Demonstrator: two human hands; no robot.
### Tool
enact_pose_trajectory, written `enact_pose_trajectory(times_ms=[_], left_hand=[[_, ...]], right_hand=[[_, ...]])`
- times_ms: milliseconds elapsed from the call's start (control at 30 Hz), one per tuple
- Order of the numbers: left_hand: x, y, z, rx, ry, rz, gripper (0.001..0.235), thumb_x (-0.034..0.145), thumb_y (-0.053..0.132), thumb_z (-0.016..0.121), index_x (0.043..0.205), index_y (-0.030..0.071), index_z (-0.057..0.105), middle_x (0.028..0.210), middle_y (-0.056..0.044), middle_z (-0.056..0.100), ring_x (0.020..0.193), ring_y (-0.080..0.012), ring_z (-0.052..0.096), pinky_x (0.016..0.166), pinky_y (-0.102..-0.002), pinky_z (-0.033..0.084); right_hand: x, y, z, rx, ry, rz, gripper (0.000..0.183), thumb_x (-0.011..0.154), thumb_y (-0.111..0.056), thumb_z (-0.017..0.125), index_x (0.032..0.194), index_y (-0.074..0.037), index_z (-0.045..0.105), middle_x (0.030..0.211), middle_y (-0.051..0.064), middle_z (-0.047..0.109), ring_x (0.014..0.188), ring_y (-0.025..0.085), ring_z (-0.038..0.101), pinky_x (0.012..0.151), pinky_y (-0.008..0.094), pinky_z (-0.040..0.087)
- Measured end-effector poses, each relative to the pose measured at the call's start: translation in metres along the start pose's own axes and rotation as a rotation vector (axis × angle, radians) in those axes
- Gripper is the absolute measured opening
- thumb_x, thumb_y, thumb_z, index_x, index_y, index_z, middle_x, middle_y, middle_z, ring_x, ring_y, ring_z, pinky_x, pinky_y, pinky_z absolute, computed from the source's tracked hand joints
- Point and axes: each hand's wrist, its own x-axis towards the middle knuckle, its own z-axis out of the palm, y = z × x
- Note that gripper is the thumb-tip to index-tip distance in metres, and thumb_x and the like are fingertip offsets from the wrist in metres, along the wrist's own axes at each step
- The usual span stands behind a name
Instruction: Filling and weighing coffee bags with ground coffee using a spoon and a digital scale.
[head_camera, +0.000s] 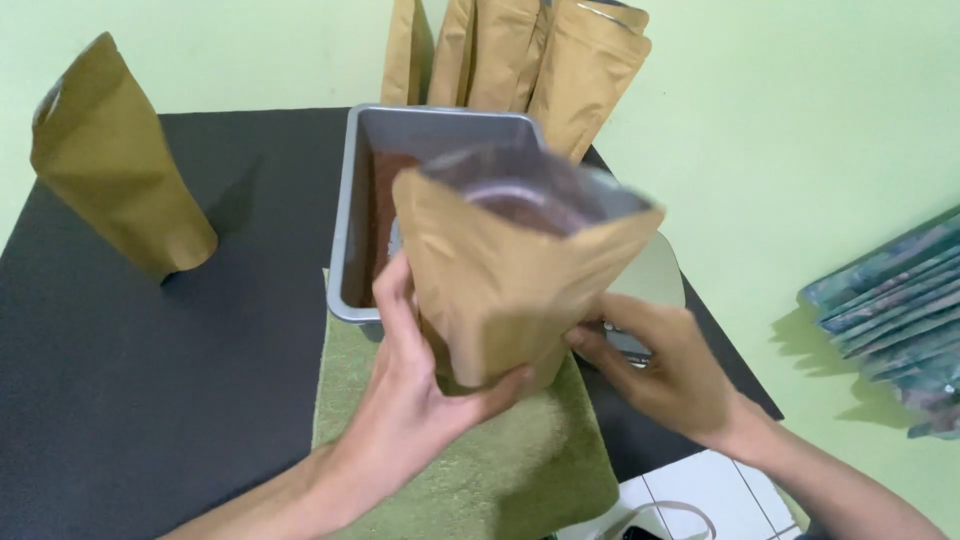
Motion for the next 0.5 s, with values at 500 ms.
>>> enact_pose_trajectory(times_ms=[500], left_hand=[[-0.057,-0.076,0.024,0.097,-0.159,-0.29,0.112,0.078,0.042,0.087,0.146,0.005,0.005,0.143,-0.016,0.049,0.13,-0.0221,0.055,0.106,-0.036,0.051]], right_hand=[[-0.057,0.037,0.046,0.189,-0.101,0.189,0.014,0.095,-0.021,0.066,0.097,-0.012,0.076,0.092,-0.001,0.081,0.081,0.012,0.074,0.071,0.027,0.055]])
